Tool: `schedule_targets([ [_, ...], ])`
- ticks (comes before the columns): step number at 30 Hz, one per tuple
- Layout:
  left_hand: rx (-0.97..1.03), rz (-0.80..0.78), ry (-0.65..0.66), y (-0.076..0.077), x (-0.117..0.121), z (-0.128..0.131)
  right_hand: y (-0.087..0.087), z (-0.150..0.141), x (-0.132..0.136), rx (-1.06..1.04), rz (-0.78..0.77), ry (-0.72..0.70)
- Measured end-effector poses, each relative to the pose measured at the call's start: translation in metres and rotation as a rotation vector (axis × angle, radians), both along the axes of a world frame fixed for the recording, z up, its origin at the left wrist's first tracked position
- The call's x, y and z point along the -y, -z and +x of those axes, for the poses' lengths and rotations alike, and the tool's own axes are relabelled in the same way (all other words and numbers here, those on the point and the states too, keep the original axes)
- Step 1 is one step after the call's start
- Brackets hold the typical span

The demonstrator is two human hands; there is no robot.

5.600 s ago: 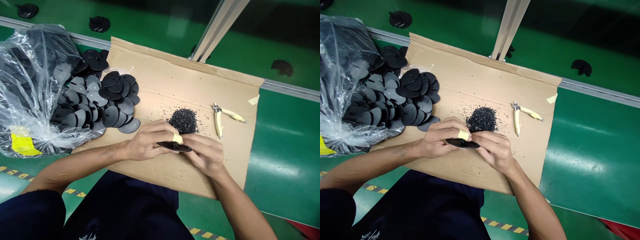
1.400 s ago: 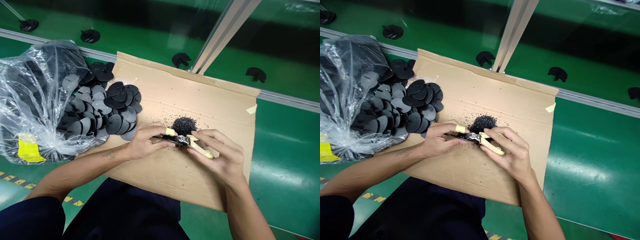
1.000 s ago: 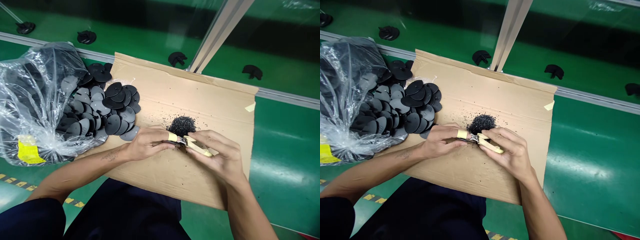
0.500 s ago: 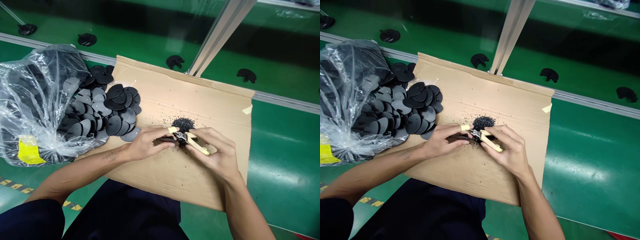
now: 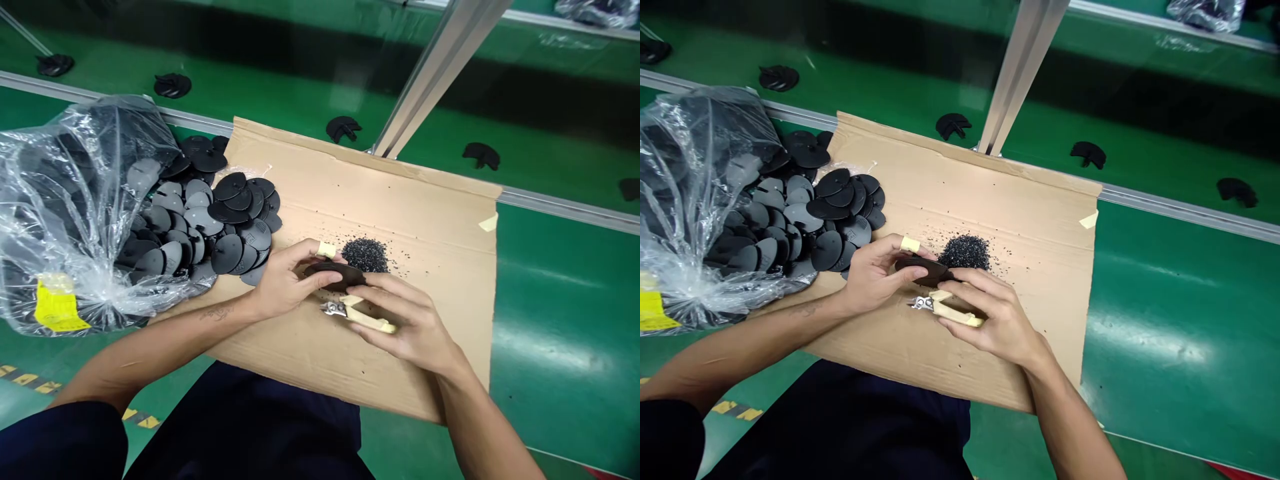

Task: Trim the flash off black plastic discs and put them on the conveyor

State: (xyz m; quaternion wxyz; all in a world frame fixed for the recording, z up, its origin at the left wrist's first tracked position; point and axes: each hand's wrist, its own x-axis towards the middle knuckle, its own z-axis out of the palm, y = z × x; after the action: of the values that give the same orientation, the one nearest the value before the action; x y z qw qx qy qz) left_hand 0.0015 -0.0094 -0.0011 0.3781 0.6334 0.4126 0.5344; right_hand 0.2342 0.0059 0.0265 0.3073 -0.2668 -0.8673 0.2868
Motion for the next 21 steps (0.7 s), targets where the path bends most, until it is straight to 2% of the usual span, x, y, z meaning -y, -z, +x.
schedule_targets([
  [5, -0.402, 0.194, 0.061, 0.005, -0.001, -0.003, 0.004, 0.0, -0.002, 0.123, 0.286, 0.045],
  [8, -0.524, 0.26, 0.111, 0.007, -0.002, -0.004, 0.001, -0.001, -0.001, 0.091, 0.277, 0.009],
  [11, -0.468, 0.281, 0.106, 0.006, -0.005, -0.007, -0.003, 0.001, 0.001, -0.052, 0.113, 0.026],
  [14, -0.377, 0.236, 0.094, 0.004, -0.007, -0.008, -0.007, 0.005, -0.001, -0.149, 0.04, 0.167],
  [17, -0.299, 0.176, 0.115, 0.003, -0.005, -0.007, -0.007, 0.009, -0.006, -0.108, 0.045, 0.278],
  [21, -0.217, 0.152, 0.141, 0.003, 0.0, -0.005, -0.005, 0.01, -0.01, -0.027, 0.006, 0.232],
])
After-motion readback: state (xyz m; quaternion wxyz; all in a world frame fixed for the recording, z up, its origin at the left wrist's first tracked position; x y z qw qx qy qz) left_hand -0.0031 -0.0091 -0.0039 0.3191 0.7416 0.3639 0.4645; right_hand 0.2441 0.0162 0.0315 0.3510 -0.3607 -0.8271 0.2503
